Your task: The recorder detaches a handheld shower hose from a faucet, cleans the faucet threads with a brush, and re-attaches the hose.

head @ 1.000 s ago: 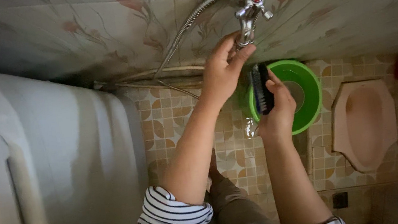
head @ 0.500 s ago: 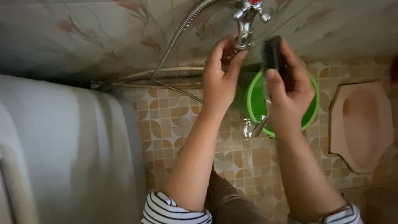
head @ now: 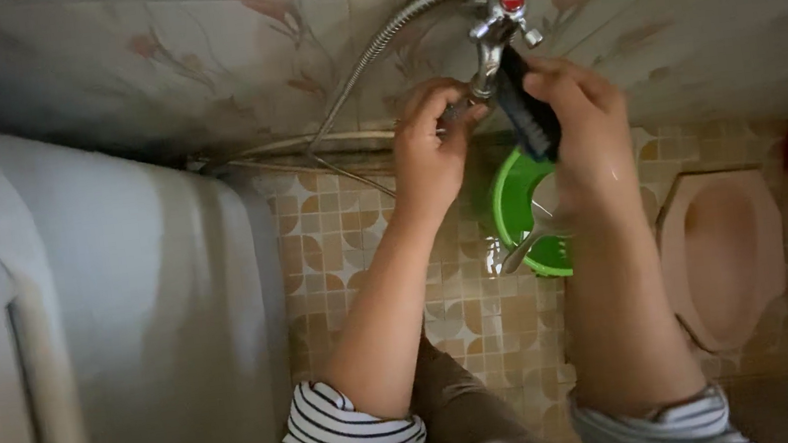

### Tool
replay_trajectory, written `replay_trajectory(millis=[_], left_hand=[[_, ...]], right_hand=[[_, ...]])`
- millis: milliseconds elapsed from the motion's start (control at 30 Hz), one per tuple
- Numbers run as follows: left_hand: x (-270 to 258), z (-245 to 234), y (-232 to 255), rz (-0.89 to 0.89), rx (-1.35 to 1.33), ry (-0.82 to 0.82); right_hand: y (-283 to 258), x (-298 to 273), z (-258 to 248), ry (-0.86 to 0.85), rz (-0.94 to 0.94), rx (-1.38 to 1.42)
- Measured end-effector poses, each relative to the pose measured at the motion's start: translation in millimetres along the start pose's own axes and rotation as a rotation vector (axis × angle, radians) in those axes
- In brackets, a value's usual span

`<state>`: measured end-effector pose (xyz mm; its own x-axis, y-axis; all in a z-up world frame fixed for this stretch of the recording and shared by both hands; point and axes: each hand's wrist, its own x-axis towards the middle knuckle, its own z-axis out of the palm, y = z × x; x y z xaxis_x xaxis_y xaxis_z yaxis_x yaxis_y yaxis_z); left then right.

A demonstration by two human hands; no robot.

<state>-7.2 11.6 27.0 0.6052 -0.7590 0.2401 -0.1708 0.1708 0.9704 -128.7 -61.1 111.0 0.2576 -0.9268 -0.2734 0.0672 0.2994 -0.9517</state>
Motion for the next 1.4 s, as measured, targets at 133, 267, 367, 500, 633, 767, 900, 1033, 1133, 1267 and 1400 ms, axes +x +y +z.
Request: replay_trajectory(millis=[133,267,367,500,633,767,900,1033,1133,1267,1400], left_hand=[[0,-2,3,0.000,0.022,-0.012],[-3,0,3,-0.014,-0.005,-0.006],[-1,-1,4,0.007,-0.017,-0.002],[-1,-3,3,0.068,0.059,0.014],[0,-2,-1,0.046,0.054,0.015],[1,-3,7,0.040,0.086,0.011],[0,-4,9,0.037,0.075,0.008],[2,-5,8,0.089,0.029,0.015],[2,-5,8,0.086,0.051,0.020],[2,-3,7,0.077,0.044,0.024],[-1,-2,9,0.025,0.045,0.025]], right_hand=[[-17,-8,9,0.058,0.002,-0.185],[6,32,-1,0.037,-0.050,-0.286],[13,35,-8,0.022,-0.110,-0.435],[-5,7,6,-0.018,-0.260,-0.517],[25,24,10,0.059,-0.317,-0.442],[38,39,3,0.100,-0.258,-0.326],[25,13,-2,0.045,-0.208,-0.317],[9,4,4,0.043,-0.160,-0.243],[11,39,-10,-0.075,0.023,-0.058],[33,77,-37,-0.202,0.238,0.142],[38,90,-52,-0.337,0.244,0.141]])
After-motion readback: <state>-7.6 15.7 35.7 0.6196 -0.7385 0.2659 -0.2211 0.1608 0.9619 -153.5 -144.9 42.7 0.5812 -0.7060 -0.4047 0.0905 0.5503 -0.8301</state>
